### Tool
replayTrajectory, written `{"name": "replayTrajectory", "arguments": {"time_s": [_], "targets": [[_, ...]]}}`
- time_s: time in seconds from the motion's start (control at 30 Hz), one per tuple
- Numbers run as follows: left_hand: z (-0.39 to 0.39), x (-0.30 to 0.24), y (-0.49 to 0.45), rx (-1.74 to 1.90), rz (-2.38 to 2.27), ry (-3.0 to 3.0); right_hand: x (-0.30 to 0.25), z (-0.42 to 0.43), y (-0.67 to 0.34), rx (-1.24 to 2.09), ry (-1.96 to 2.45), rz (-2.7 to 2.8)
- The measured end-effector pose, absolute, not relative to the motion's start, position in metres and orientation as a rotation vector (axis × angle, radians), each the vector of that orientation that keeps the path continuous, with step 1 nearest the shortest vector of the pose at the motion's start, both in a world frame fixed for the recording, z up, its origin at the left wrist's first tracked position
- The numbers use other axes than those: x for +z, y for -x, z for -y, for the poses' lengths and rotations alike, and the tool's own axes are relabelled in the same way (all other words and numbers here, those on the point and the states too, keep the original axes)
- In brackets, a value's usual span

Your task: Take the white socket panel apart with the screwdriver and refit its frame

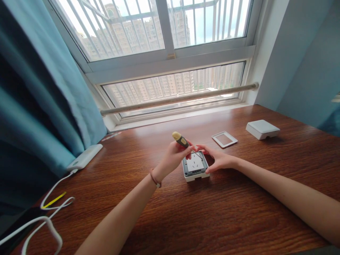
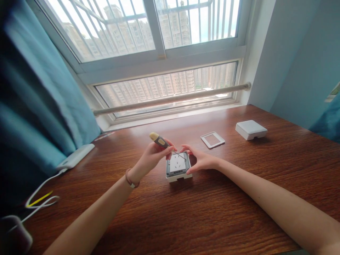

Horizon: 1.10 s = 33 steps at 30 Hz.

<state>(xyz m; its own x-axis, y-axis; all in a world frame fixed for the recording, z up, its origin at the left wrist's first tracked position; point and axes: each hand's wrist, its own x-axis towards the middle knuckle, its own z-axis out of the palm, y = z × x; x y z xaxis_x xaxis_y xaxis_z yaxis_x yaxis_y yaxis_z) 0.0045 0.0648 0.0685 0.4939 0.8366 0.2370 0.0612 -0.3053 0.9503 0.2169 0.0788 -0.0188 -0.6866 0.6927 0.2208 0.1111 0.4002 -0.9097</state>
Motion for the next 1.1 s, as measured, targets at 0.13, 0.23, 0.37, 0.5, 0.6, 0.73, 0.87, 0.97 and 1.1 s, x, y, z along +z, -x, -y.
{"name": "replayTrajectory", "arguments": {"time_s": [0.13,0.23,0.37,0.5,0.6,0.73,0.87,0.97,1.1], "targets": [[-0.062,0.071,-0.006,0.927,-0.785,-1.759,-0.02,-0.079,-0.217,1.272,0.706,2.071],[-0.06,0.073,-0.007,0.914,-0.786,-1.773,-0.02,-0.079,-0.217,1.282,0.713,2.071],[-0.06,0.071,-0.008,0.938,-0.818,-1.772,-0.019,-0.078,-0.217,1.292,0.727,2.068],[-0.059,0.071,-0.009,0.937,-0.76,-1.698,-0.015,-0.077,-0.216,1.289,0.729,2.068],[-0.056,0.075,-0.008,0.846,-0.686,-1.646,-0.011,-0.075,-0.215,1.3,0.662,2.07],[-0.056,0.074,-0.007,0.831,-0.735,-1.651,-0.01,-0.074,-0.215,1.285,0.671,2.081],[-0.061,0.062,-0.007,0.999,-0.962,-1.738,-0.016,-0.075,-0.217,1.26,0.744,2.081],[-0.062,0.056,-0.009,1.133,-1.062,-1.834,-0.018,-0.076,-0.217,1.263,0.759,2.077],[-0.06,0.059,-0.012,1.105,-0.933,-1.685,-0.016,-0.076,-0.216,1.285,0.749,2.072]]}}
